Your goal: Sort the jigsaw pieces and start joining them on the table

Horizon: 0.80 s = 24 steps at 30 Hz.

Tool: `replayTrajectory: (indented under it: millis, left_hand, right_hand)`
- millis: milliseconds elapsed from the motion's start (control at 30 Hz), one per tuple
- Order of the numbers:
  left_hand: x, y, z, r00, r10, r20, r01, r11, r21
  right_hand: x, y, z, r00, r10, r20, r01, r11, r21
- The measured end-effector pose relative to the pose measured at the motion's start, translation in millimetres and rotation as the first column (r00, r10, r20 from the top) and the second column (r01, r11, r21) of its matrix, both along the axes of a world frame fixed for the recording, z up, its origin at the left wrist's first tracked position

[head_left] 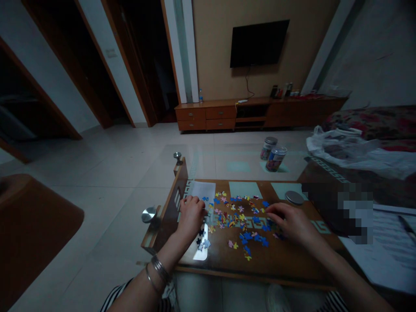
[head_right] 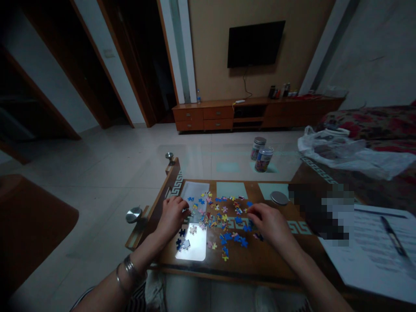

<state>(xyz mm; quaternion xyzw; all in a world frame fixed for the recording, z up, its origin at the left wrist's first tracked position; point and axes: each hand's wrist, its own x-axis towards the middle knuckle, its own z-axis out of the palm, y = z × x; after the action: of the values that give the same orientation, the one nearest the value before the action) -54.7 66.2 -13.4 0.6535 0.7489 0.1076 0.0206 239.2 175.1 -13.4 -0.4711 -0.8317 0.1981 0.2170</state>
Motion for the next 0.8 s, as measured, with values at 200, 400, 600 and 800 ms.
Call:
replayTrajectory:
  millis: [200,400,600,800]
  left_hand:
    - [7,4,-2.4,1.0,-0.024,0.001,0.024,1.0,-0.001]
    - [10,8,-5.0,1.0,-0.006,-0.002,0.006,1.0,0.004]
    - [18,7,-6.4,0.997,-0.078,0.003,0.078,0.997,0.017]
    - [27,4,-2.6,0.981,-0.191,0.015,0.191,0.981,0.029]
  right_hand:
    - [2,-2,5.4,1.0,0.006,0.004,-0.006,1.0,-0.004]
    - [4,-4,11.2,1.0,-0.019,0.005,0.019,1.0,-0.013]
    - [5,-6,16.7,0.999,-0.037,0.029,0.038,0.999,-0.032]
    - [8,-4,16.9,0.999,-0.039,0.006,0.04,0.998,-0.046]
